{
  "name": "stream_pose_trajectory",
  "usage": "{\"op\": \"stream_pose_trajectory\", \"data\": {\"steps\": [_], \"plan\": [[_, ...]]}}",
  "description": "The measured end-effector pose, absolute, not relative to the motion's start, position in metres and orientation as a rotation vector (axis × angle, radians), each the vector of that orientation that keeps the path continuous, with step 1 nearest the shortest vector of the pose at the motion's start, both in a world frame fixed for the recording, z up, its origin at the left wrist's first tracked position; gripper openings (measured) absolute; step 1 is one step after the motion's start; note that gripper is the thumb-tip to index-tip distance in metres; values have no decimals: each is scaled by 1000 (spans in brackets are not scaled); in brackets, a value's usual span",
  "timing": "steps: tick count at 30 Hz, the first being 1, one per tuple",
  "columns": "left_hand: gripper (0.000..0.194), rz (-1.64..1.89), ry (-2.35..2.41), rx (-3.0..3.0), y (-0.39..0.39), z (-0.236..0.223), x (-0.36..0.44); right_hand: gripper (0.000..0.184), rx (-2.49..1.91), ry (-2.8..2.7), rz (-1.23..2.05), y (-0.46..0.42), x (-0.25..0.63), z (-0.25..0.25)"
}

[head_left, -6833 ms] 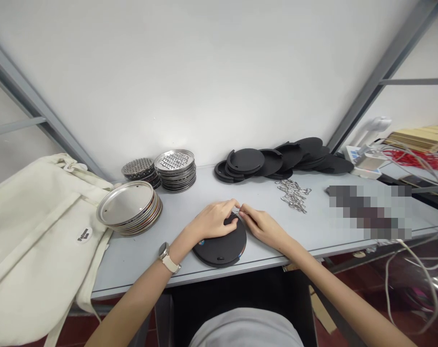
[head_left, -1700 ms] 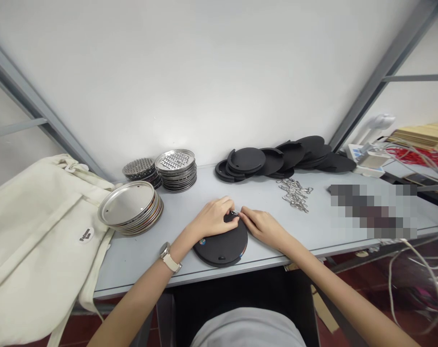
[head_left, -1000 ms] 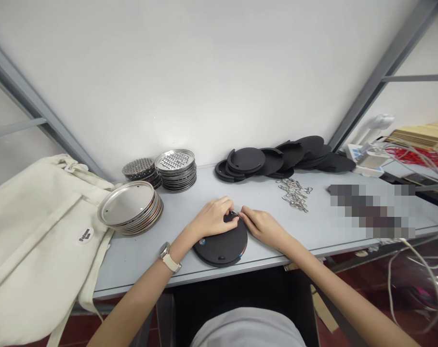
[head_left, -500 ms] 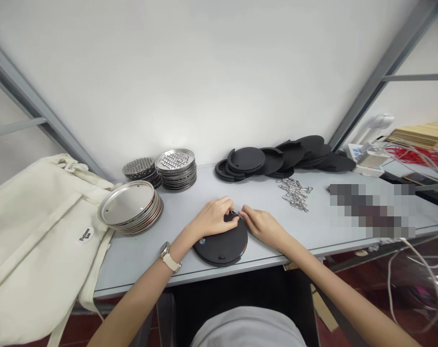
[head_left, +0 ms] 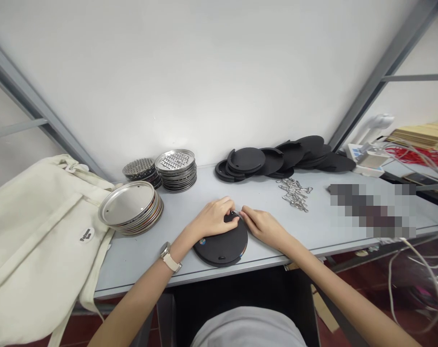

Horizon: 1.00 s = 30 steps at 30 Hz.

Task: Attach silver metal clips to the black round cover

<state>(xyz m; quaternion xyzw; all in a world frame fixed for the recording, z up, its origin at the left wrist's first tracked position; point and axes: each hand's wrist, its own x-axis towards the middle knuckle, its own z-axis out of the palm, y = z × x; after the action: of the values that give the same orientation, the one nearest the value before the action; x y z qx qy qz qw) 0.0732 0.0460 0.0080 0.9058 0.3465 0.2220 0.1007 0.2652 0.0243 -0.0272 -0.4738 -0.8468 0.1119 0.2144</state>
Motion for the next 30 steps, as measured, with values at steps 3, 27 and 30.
{"op": "stream_pose_trajectory", "data": {"steps": [3,27,30], "plan": [[9,654,1031,2672,46,8,73,24,-1309,-2347,328,24,265,-27],[4,625,996,2675,45,9,74,25,-1319,-2374,311,26,266,-29],[4,620,990,2679,45,9,74,25,-1326,-2375,300,26,265,-29]]}}
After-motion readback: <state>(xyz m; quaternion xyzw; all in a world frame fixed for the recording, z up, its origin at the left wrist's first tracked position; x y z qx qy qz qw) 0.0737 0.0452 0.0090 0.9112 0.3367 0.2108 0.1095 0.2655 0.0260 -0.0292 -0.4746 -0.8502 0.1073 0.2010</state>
